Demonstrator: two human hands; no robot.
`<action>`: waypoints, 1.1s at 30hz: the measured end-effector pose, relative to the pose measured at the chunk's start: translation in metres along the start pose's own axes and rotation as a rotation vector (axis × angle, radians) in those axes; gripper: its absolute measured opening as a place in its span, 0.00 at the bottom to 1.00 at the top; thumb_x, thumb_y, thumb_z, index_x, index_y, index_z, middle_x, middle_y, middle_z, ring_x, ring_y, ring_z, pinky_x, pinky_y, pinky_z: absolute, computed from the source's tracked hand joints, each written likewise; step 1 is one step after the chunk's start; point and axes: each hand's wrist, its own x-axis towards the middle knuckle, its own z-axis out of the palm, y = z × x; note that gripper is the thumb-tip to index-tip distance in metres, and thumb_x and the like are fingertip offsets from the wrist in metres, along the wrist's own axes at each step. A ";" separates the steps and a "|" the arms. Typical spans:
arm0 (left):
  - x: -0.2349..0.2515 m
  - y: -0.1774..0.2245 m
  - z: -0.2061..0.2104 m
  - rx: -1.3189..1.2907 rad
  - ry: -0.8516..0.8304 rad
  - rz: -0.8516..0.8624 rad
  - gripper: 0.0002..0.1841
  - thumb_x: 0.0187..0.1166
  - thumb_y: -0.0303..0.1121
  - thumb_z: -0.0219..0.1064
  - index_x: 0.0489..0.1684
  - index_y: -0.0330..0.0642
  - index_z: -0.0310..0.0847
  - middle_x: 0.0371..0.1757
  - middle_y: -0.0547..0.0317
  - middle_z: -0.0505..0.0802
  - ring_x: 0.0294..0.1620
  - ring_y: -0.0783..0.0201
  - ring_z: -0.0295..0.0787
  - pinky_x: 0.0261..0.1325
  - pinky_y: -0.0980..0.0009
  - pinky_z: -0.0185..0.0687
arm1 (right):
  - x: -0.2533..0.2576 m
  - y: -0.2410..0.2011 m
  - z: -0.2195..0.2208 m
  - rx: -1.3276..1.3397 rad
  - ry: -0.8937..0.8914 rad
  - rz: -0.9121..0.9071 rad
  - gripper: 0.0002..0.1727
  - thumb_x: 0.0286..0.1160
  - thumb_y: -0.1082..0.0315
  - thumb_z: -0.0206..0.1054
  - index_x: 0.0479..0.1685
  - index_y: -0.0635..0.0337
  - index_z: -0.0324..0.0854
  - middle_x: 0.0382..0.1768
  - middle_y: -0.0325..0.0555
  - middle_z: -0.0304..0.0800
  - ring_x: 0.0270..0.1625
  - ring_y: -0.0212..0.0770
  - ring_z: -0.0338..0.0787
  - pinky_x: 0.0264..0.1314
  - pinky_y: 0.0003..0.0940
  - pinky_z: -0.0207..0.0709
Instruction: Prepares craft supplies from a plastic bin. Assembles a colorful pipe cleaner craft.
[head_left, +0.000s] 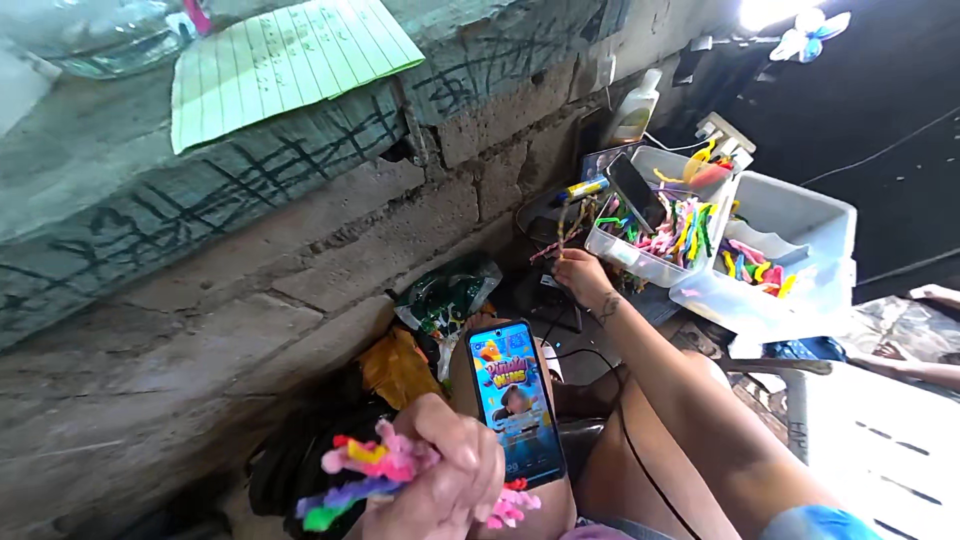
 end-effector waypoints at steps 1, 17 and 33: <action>0.000 -0.001 -0.003 -0.015 0.034 0.003 0.06 0.82 0.30 0.65 0.50 0.43 0.85 0.22 0.67 0.83 0.23 0.73 0.81 0.34 0.76 0.80 | 0.000 0.001 0.007 -0.097 -0.043 0.002 0.18 0.87 0.74 0.56 0.73 0.69 0.72 0.54 0.58 0.85 0.47 0.43 0.88 0.53 0.38 0.83; -0.005 -0.006 -0.047 -0.018 0.245 0.035 0.07 0.82 0.30 0.65 0.50 0.43 0.86 0.21 0.66 0.84 0.21 0.72 0.82 0.31 0.75 0.80 | 0.042 0.005 0.083 -1.015 -0.102 0.068 0.23 0.87 0.67 0.52 0.77 0.66 0.74 0.84 0.66 0.64 0.81 0.58 0.75 0.79 0.52 0.72; -0.012 -0.009 -0.050 0.007 0.265 0.024 0.07 0.82 0.30 0.66 0.50 0.43 0.87 0.21 0.64 0.85 0.22 0.71 0.83 0.31 0.74 0.82 | 0.051 -0.044 0.023 -1.034 0.139 -0.324 0.15 0.83 0.67 0.60 0.57 0.69 0.84 0.72 0.69 0.77 0.70 0.68 0.82 0.67 0.66 0.78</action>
